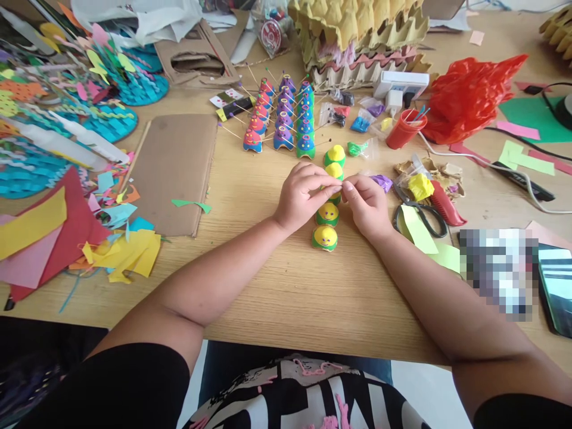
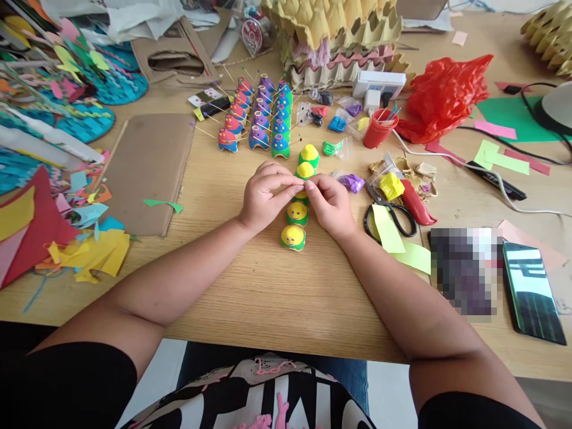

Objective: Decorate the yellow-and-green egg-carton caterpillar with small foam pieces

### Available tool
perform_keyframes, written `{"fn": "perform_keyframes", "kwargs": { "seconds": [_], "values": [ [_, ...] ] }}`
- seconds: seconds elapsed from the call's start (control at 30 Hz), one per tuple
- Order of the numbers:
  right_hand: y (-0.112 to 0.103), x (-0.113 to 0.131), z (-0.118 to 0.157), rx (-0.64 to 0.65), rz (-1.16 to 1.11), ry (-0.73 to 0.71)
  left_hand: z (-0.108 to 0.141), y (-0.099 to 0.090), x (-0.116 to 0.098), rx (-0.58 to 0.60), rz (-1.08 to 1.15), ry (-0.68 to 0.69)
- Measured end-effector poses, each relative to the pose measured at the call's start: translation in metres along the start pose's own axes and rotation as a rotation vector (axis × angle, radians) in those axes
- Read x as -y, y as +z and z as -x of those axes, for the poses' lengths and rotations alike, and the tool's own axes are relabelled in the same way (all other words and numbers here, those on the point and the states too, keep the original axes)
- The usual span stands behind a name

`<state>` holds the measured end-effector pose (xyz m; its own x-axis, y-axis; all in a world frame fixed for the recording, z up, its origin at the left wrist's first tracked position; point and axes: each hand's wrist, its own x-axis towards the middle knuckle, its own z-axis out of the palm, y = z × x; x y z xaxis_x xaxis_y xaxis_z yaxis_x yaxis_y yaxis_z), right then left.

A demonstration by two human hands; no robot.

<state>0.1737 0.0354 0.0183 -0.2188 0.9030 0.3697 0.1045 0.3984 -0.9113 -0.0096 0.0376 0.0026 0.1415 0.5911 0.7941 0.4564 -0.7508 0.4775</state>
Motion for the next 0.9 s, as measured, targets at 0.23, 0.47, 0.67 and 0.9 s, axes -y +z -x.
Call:
{"fn": "perform_keyframes", "kwargs": {
  "seconds": [0.23,0.47,0.67,0.9],
  "values": [
    [-0.0002,-0.0002,-0.0003,-0.025,0.007,0.002,0.0014,-0.0018,0.0001,0.090,-0.016,-0.076],
    [-0.0004,0.0010,-0.0008,0.003,0.015,-0.024,0.0016,0.0011,0.0019,0.011,-0.007,-0.003],
    [0.0014,0.0032,-0.0004,0.023,0.014,-0.003,-0.0001,-0.0005,0.0000,-0.018,-0.021,0.010],
    [0.0016,0.0013,0.0002,-0.005,0.006,-0.007,-0.0001,-0.0021,0.0011,0.042,-0.025,-0.038]
  ]
}}
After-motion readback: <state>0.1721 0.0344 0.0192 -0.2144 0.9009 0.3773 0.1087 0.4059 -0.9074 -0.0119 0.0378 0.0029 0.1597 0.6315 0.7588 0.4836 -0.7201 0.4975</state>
